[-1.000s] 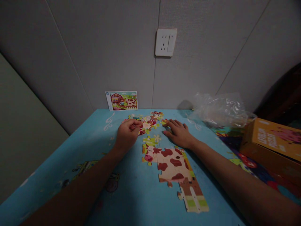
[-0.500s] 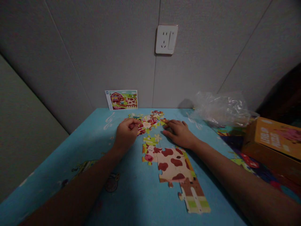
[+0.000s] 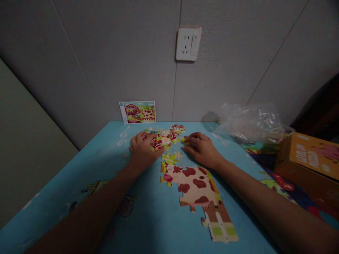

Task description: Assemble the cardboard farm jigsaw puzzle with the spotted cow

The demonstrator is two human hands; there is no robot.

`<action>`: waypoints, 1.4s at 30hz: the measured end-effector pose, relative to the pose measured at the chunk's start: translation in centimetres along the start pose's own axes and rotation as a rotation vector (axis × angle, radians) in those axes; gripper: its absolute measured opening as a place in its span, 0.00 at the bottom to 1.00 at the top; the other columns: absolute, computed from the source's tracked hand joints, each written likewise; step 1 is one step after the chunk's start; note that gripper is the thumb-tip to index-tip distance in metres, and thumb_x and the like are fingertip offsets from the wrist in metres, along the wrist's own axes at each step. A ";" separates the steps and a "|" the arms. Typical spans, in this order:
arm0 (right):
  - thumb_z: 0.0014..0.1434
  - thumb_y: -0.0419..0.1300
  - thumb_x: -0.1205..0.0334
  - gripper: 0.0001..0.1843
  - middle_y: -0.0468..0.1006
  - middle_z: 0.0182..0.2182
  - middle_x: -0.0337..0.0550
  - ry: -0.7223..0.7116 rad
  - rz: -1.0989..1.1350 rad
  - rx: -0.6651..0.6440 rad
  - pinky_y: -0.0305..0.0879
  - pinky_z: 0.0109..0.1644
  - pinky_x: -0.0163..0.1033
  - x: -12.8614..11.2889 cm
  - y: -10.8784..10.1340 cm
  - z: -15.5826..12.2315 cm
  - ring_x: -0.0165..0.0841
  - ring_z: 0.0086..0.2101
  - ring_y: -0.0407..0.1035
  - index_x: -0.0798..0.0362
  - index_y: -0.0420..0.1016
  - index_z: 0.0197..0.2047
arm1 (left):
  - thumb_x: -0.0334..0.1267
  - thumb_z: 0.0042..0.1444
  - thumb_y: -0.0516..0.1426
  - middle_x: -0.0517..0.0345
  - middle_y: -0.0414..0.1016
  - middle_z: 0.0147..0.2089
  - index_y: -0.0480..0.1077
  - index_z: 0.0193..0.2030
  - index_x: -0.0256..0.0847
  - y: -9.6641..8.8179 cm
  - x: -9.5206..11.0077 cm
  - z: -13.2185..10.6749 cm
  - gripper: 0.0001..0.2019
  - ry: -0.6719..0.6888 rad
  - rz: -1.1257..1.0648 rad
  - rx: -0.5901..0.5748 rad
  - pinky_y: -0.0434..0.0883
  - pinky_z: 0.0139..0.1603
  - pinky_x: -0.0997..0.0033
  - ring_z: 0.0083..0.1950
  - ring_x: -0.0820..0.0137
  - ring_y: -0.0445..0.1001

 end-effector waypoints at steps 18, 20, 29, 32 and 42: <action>0.60 0.59 0.60 0.10 0.78 0.44 0.50 0.105 0.030 0.005 0.61 0.53 0.46 1.9 0.9 0.5 0.40 0.45 0.69 0.52 0.77 0.43 | 0.40 0.53 0.58 0.51 0.72 0.57 0.74 0.50 0.42 1.0 -0.8 1.0 0.17 0.075 -0.045 -0.051 0.59 0.63 0.53 0.60 0.56 0.65; 0.60 0.59 0.62 0.09 0.78 0.44 0.50 0.108 0.038 0.018 0.61 0.52 0.46 1.9 0.8 0.5 0.40 0.45 0.69 0.53 0.77 0.42 | 0.39 0.53 0.58 0.51 0.74 0.56 0.74 0.49 0.41 0.9 -0.6 1.0 0.16 0.105 -0.051 -0.047 0.59 0.62 0.52 0.59 0.56 0.66; 0.52 0.62 0.72 0.13 0.76 0.41 0.50 0.141 0.177 0.065 0.62 0.50 0.46 1.8 0.3 0.4 0.41 0.43 0.69 0.55 0.73 0.43 | 0.33 0.52 0.59 0.51 0.77 0.52 0.75 0.46 0.40 0.5 -0.2 1.1 0.13 0.171 -0.092 0.004 0.61 0.60 0.49 0.55 0.55 0.69; 0.48 0.62 0.75 0.17 0.72 0.41 0.49 0.094 0.295 0.152 0.65 0.48 0.43 1.4 -0.4 0.3 0.37 0.41 0.69 0.56 0.72 0.43 | 0.33 0.50 0.60 0.51 0.77 0.51 0.75 0.45 0.41 0.6 -0.4 1.1 0.14 0.177 -0.092 0.015 0.61 0.59 0.49 0.54 0.54 0.69; 0.52 0.62 0.65 0.16 0.69 0.35 0.38 0.070 0.926 0.201 0.67 0.41 0.40 -1.0 -0.1 -0.5 0.31 0.35 0.67 0.50 0.63 0.44 | 0.33 0.50 0.63 0.53 0.77 0.48 0.73 0.52 0.43 -0.7 2.4 -0.2 0.20 0.459 -0.338 0.032 0.63 0.58 0.57 0.53 0.61 0.69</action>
Point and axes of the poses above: each hand's wrist, its own z-axis towards the middle knuckle, its own y-axis out of the palm, x = y × z, the point moved 6 cm from there along z, towards the middle knuckle
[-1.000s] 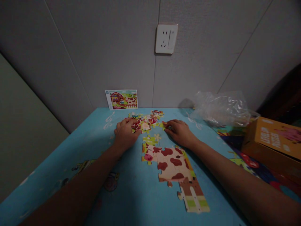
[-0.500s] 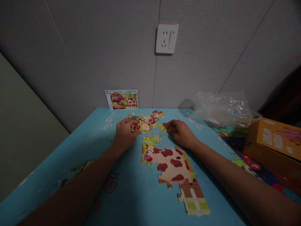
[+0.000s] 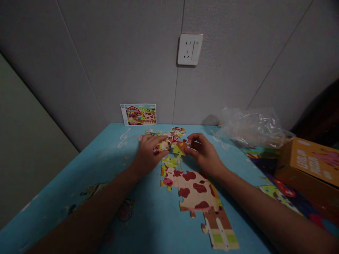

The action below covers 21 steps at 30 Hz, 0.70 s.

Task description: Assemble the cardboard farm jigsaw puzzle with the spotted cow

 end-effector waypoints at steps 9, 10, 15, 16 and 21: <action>0.52 0.64 0.62 0.15 0.67 0.30 0.36 0.067 0.186 -0.035 0.66 0.38 0.37 -0.6 1.4 -0.8 0.29 0.31 0.65 0.50 0.67 0.43 | 0.30 0.56 0.57 0.60 0.77 0.33 0.73 0.53 0.43 0.7 1.0 -0.3 0.18 0.008 -0.196 -0.137 0.67 0.46 0.67 0.41 0.68 0.71; 0.53 0.64 0.62 0.15 0.68 0.30 0.36 0.071 0.181 -0.035 0.66 0.38 0.38 -0.6 1.4 -0.8 0.29 0.31 0.65 0.50 0.67 0.43 | 0.30 0.56 0.56 0.60 0.77 0.33 0.73 0.53 0.43 0.7 1.1 -0.3 0.18 0.015 -0.202 -0.143 0.67 0.46 0.67 0.41 0.68 0.71; 0.53 0.64 0.60 0.14 0.70 0.30 0.37 0.071 0.143 -0.042 0.66 0.39 0.38 -0.7 1.2 -0.9 0.30 0.31 0.67 0.52 0.69 0.43 | 0.30 0.55 0.55 0.59 0.77 0.33 0.73 0.52 0.41 0.7 1.1 -0.4 0.17 0.021 -0.204 -0.152 0.67 0.46 0.67 0.41 0.68 0.72; 0.54 0.63 0.59 0.13 0.70 0.30 0.37 0.065 0.122 -0.043 0.65 0.39 0.38 -0.8 1.2 -0.9 0.30 0.31 0.67 0.52 0.70 0.43 | 0.31 0.55 0.55 0.59 0.77 0.33 0.73 0.52 0.41 0.7 1.0 -0.4 0.17 0.019 -0.203 -0.152 0.67 0.46 0.67 0.40 0.68 0.72; 0.54 0.62 0.59 0.12 0.71 0.29 0.38 0.048 0.020 -0.045 0.65 0.38 0.38 -1.3 0.9 -1.0 0.30 0.31 0.68 0.54 0.73 0.41 | 0.32 0.56 0.55 0.60 0.77 0.32 0.73 0.51 0.41 0.9 1.0 -0.5 0.16 0.005 -0.201 -0.173 0.68 0.46 0.67 0.40 0.68 0.73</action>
Point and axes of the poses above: each hand's wrist, its own z-axis towards the middle knuckle, its own y-axis out of the palm, x = y × z, the point moved 6 cm from there along z, towards the middle knuckle
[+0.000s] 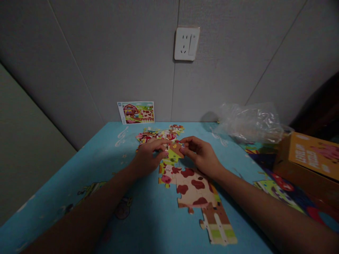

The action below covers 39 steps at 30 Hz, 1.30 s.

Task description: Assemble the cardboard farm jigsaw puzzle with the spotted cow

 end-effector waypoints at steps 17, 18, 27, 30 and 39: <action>0.56 0.62 0.57 0.08 0.76 0.24 0.39 -0.003 -0.123 -0.100 0.65 0.34 0.37 -0.2 0.5 -0.4 0.29 0.26 0.68 0.54 0.75 0.35 | 0.34 0.54 0.56 0.60 0.77 0.28 0.73 0.36 0.40 0.5 0.2 -0.4 0.06 0.014 -0.038 -0.116 0.71 0.42 0.69 0.34 0.69 0.76; 0.57 0.62 0.58 0.08 0.76 0.24 0.39 -0.002 -0.127 -0.103 0.65 0.34 0.37 -0.3 0.5 -0.4 0.29 0.26 0.68 0.54 0.75 0.35 | 0.34 0.54 0.55 0.60 0.77 0.28 0.73 0.35 0.40 0.5 0.3 -0.4 0.05 0.019 -0.037 -0.120 0.71 0.42 0.69 0.34 0.69 0.76; 0.58 0.60 0.58 0.08 0.78 0.27 0.41 -0.011 -0.135 -0.121 0.66 0.35 0.38 -0.4 0.6 -0.6 0.31 0.27 0.70 0.54 0.74 0.34 | 0.33 0.55 0.54 0.55 0.80 0.40 0.72 0.30 0.40 0.3 0.8 -0.3 0.07 0.065 -0.033 -0.081 0.70 0.44 0.69 0.38 0.70 0.78; 0.58 0.59 0.58 0.08 0.77 0.26 0.41 -0.009 -0.133 -0.123 0.66 0.35 0.38 -0.4 0.6 -0.5 0.31 0.27 0.69 0.53 0.73 0.33 | 0.34 0.55 0.54 0.56 0.81 0.37 0.74 0.36 0.40 0.3 0.7 -0.3 0.07 0.046 -0.032 -0.092 0.70 0.42 0.69 0.35 0.69 0.77; 0.56 0.60 0.59 0.08 0.70 0.23 0.36 -0.014 -0.155 -0.152 0.62 0.30 0.36 -0.5 0.7 -0.7 0.28 0.24 0.63 0.54 0.72 0.38 | 0.34 0.56 0.54 0.56 0.81 0.36 0.75 0.40 0.39 0.4 0.5 -0.3 0.09 0.036 -0.019 -0.087 0.71 0.42 0.69 0.36 0.69 0.78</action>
Point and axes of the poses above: each hand's wrist, its own z-axis towards the middle knuckle, its own y-axis out of the palm, x = y × z, the point moved 6 cm from there along z, towards the middle knuckle
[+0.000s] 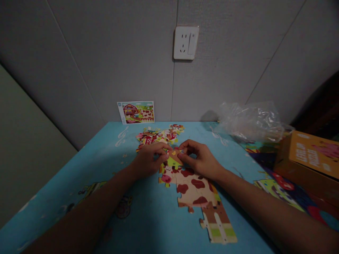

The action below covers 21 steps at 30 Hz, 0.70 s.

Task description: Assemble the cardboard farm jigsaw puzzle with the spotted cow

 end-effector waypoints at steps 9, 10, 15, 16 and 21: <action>0.56 0.60 0.59 0.08 0.71 0.24 0.36 -0.011 -0.042 0.045 0.63 0.33 0.36 0.1 -0.2 0.2 0.29 0.26 0.65 0.53 0.73 0.38 | 0.34 0.58 0.53 0.59 0.78 0.29 0.75 0.38 0.40 0.2 -0.1 0.0 0.09 -0.003 0.039 0.002 0.71 0.44 0.69 0.36 0.69 0.76; 0.56 0.60 0.59 0.08 0.72 0.24 0.36 -0.009 -0.056 0.074 0.63 0.34 0.37 0.2 -0.5 0.3 0.30 0.27 0.66 0.53 0.73 0.38 | 0.34 0.59 0.52 0.59 0.78 0.30 0.75 0.38 0.40 0.1 -0.3 0.1 0.10 -0.010 0.045 0.016 0.70 0.45 0.68 0.37 0.69 0.76; 0.55 0.60 0.58 0.09 0.76 0.25 0.40 0.095 -0.145 0.325 0.62 0.32 0.38 2.8 -3.6 1.0 0.32 0.27 0.69 0.54 0.74 0.38 | 0.32 0.55 0.55 0.53 0.79 0.41 0.75 0.38 0.40 -2.4 -1.7 0.3 0.08 -0.130 0.287 0.316 0.66 0.54 0.58 0.45 0.63 0.73; 0.55 0.59 0.58 0.10 0.76 0.25 0.40 0.131 -0.148 0.349 0.62 0.31 0.37 3.6 -4.1 1.1 0.32 0.26 0.69 0.54 0.74 0.38 | 0.32 0.53 0.56 0.52 0.78 0.43 0.75 0.39 0.40 -2.8 -2.1 0.2 0.09 -0.179 0.352 0.359 0.65 0.56 0.56 0.48 0.60 0.73; 0.56 0.58 0.61 0.12 0.80 0.28 0.44 0.321 -0.252 0.345 0.62 0.30 0.37 6.0 -5.2 1.5 0.33 0.26 0.72 0.55 0.75 0.43 | 0.38 0.48 0.60 0.49 0.75 0.49 0.75 0.48 0.44 -3.0 -4.6 -0.4 0.18 -0.420 0.471 0.352 0.59 0.60 0.47 0.55 0.53 0.68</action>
Point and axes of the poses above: each hand's wrist, its own z-axis towards the middle knuckle, its own y-axis out of the palm, x = y × z, the point moved 6 cm from there along z, towards the middle knuckle
